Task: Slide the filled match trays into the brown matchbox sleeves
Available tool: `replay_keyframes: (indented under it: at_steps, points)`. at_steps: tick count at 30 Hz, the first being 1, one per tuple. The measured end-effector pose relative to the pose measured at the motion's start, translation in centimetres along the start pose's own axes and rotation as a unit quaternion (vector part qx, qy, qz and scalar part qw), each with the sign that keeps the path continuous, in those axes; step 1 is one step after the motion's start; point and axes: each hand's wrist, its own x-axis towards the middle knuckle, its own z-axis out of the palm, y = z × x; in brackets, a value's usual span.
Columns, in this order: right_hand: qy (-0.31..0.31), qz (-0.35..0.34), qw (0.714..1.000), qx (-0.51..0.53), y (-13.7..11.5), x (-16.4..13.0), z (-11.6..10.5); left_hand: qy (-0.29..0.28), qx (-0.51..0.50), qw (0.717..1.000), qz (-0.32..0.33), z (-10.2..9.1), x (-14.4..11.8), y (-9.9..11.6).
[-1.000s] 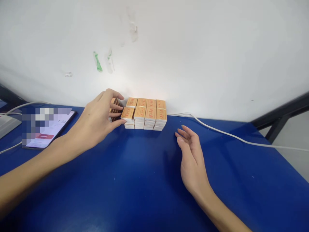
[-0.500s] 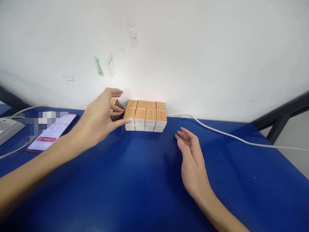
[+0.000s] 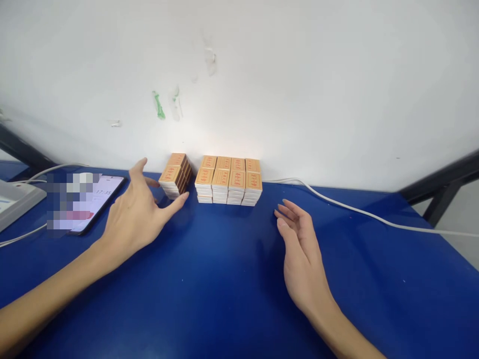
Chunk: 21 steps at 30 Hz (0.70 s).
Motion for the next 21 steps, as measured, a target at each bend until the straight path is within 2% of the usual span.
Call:
replay_keyframes:
  at_steps: [10,16,21]
  points:
    - [0.006,-0.003,1.0,0.003,-0.7,-0.2,0.1,-0.037,0.084,0.996,0.0,2.1,0.9,0.3]
    - [-0.004,-0.005,1.0,0.008,-1.1,-0.5,0.2,-0.026,0.109,0.993,-0.027,2.2,1.3,0.6]
    - [-0.006,-0.004,1.0,0.01,-1.1,-0.5,0.1,-0.028,0.116,0.993,-0.022,1.7,1.1,0.5]
